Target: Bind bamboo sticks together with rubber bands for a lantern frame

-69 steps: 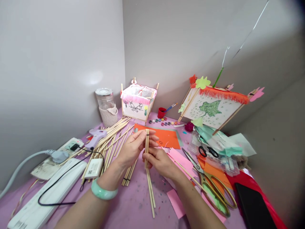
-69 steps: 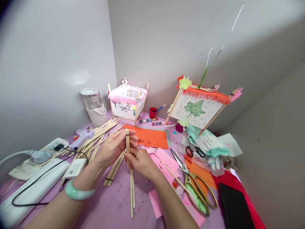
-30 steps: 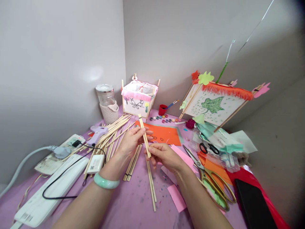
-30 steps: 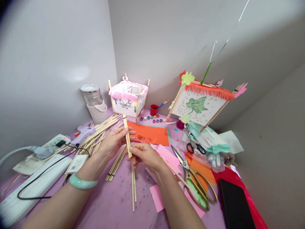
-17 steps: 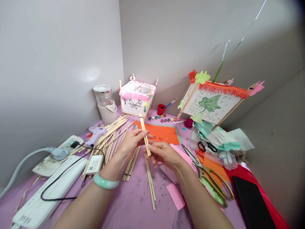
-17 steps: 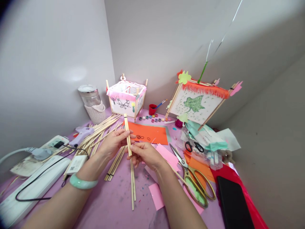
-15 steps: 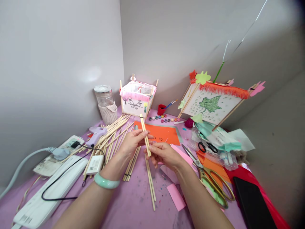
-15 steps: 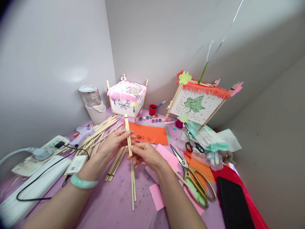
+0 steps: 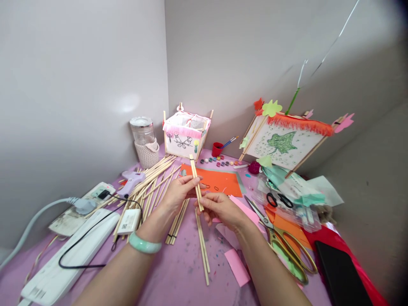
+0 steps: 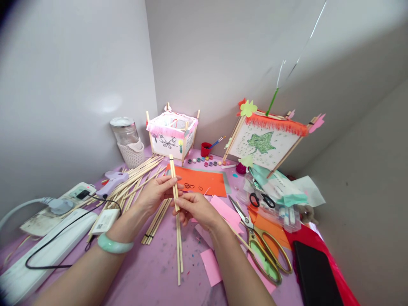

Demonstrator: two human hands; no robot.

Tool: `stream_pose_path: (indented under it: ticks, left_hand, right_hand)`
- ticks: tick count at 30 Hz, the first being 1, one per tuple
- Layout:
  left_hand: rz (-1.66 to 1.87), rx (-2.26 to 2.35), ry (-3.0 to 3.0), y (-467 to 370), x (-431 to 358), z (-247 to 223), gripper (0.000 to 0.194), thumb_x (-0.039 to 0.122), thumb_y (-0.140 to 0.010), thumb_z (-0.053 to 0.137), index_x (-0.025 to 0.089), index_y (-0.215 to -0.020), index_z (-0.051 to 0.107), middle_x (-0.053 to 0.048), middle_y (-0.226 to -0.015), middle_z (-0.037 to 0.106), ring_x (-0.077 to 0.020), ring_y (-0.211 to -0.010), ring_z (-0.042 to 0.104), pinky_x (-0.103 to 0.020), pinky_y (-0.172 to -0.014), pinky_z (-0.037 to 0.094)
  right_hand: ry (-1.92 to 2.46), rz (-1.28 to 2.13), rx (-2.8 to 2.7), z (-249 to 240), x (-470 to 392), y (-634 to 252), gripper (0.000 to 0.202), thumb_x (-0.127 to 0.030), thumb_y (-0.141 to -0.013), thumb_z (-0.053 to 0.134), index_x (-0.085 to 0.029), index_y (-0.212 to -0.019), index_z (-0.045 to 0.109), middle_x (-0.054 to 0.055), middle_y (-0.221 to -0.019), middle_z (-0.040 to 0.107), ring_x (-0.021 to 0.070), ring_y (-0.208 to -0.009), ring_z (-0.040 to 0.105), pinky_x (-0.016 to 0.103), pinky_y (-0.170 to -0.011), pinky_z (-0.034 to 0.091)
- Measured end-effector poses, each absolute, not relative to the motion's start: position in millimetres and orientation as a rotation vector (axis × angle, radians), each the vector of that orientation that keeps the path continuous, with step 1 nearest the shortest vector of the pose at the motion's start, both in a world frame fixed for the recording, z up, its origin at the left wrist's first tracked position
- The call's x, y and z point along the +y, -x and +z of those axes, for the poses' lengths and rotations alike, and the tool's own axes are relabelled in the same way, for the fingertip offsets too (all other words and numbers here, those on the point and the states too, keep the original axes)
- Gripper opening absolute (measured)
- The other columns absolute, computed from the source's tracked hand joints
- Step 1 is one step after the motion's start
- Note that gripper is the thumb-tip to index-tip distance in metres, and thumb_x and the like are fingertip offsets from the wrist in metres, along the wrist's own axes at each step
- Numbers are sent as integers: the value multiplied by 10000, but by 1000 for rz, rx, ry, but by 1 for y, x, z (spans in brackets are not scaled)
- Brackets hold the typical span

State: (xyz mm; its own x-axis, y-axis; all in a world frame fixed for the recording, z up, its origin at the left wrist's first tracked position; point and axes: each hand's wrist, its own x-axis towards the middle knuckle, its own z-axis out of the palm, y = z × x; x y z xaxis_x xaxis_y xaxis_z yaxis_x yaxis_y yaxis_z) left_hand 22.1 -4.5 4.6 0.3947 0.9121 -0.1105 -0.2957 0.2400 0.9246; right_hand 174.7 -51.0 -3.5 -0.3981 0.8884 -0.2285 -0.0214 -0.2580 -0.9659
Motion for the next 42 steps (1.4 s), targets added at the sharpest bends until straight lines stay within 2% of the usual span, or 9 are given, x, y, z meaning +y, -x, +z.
stream_pose_path:
  ticks: [3,8,11,14,20,30,34,38,42]
  left_hand:
    - [947,763,-995,-22,-4,3,317,375,-733,682,98,-881,643,-84,-707,691,-158,-582,634,-285,-603,493]
    - [932,728,-998,-22,-4,3,298,370,-748,667,99,-869,633,-89,-712,694,-167,-613,643,-291,-626,494]
    - [926,728,-1000,-22,-5,4,291,363,-753,663,98,-869,632,-92,-718,696,-168,-619,648,-294,-632,498]
    - [927,755,-984,-23,-5,3,282,347,-741,678,105,-880,632,-89,-753,702,-166,-623,652,-296,-634,503]
    - [919,783,-992,-25,-2,-4,289,351,-732,687,107,-880,641,-83,-743,700,-160,-617,647,-297,-633,508]
    - [920,779,-1065,-24,-2,-4,256,362,-740,673,111,-778,637,-76,-724,690,-162,-628,647,-310,-661,515]
    - [921,764,-1049,-22,-1,-6,258,362,-728,685,115,-788,643,-74,-726,691,-156,-620,642,-298,-644,509]
    - [930,790,-983,-23,0,-7,275,366,-703,709,109,-780,649,-79,-728,693,-154,-603,639,-294,-625,507]
    - [941,785,-958,-23,0,-5,304,358,-702,712,111,-870,658,-66,-722,691,-157,-608,643,-289,-618,503]
  right_hand:
    - [1124,1720,-1332,-3,-51,-174,363,-485,-776,613,-122,-782,635,-10,-550,582,63,-400,495,181,-417,381]
    - [1137,1649,-1369,-4,-49,-175,320,-452,-765,631,-134,-797,635,-1,-606,617,55,-407,489,180,-419,366]
    - [1170,1635,-1411,-5,-49,-176,325,-452,-773,620,-127,-770,643,-7,-548,598,59,-402,489,178,-418,357]
    - [1237,1627,-1441,-5,-49,-176,362,-472,-784,598,-117,-740,654,-9,-480,566,74,-405,507,182,-426,375]
    - [1246,1641,-1421,-11,-47,-175,370,-491,-759,609,-123,-732,640,0,-565,599,74,-423,517,193,-432,423]
    - [1280,1638,-1437,-12,-47,-173,411,-518,-751,609,-111,-739,659,-3,-494,586,78,-404,518,185,-420,402]
    - [1229,1721,-1410,-12,-48,-174,453,-545,-749,598,-97,-752,666,30,-528,621,101,-432,558,194,-424,415]
    - [1145,1768,-1383,-15,-46,-176,412,-515,-742,625,-105,-762,656,24,-553,627,89,-422,548,187,-426,410]
    - [1134,1733,-1343,-18,-45,-176,383,-488,-735,645,-105,-728,646,6,-507,595,80,-408,527,180,-424,391]
